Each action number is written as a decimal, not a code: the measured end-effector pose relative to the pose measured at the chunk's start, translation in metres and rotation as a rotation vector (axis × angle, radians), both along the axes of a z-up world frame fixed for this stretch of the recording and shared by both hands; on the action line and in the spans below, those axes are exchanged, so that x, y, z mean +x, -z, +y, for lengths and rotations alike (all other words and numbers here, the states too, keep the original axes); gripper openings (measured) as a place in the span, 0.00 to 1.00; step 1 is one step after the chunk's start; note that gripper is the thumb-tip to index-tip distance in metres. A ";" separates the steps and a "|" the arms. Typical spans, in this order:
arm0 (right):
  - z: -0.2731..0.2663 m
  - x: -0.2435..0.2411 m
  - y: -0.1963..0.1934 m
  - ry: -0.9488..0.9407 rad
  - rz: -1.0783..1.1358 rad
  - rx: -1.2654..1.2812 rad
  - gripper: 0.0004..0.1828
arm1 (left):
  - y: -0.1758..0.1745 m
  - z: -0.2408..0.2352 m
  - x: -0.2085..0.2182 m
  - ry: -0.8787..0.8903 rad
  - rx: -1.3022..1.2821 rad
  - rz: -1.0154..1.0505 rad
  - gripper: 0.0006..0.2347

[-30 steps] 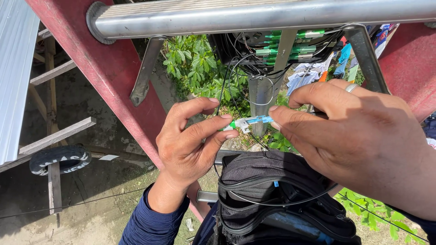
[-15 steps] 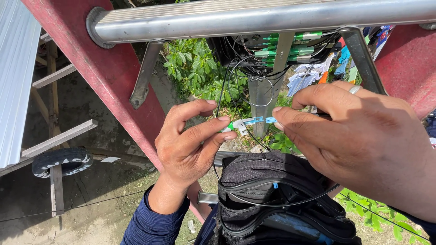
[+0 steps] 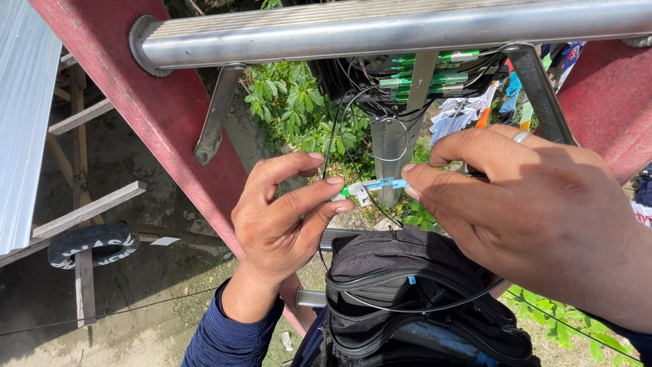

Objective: Connecting fiber optic cables in an outdoor distribution box using connectors and a stripping tool.

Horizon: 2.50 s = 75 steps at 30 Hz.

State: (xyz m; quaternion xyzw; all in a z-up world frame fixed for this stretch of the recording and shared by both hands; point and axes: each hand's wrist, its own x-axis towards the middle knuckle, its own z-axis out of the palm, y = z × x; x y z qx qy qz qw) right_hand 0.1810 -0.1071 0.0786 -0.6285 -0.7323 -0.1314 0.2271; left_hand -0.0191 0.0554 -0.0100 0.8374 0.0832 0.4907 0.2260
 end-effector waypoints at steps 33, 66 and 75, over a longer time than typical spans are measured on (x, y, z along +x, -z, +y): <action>-0.016 0.018 0.031 -0.028 0.072 0.130 0.12 | 0.021 0.015 0.014 0.057 0.071 0.146 0.11; -0.022 0.021 0.019 -0.043 0.136 0.115 0.11 | 0.009 0.005 0.031 0.075 0.096 0.055 0.10; -0.020 0.023 0.019 -0.048 0.138 0.125 0.11 | -0.003 -0.005 0.036 0.038 0.028 0.073 0.09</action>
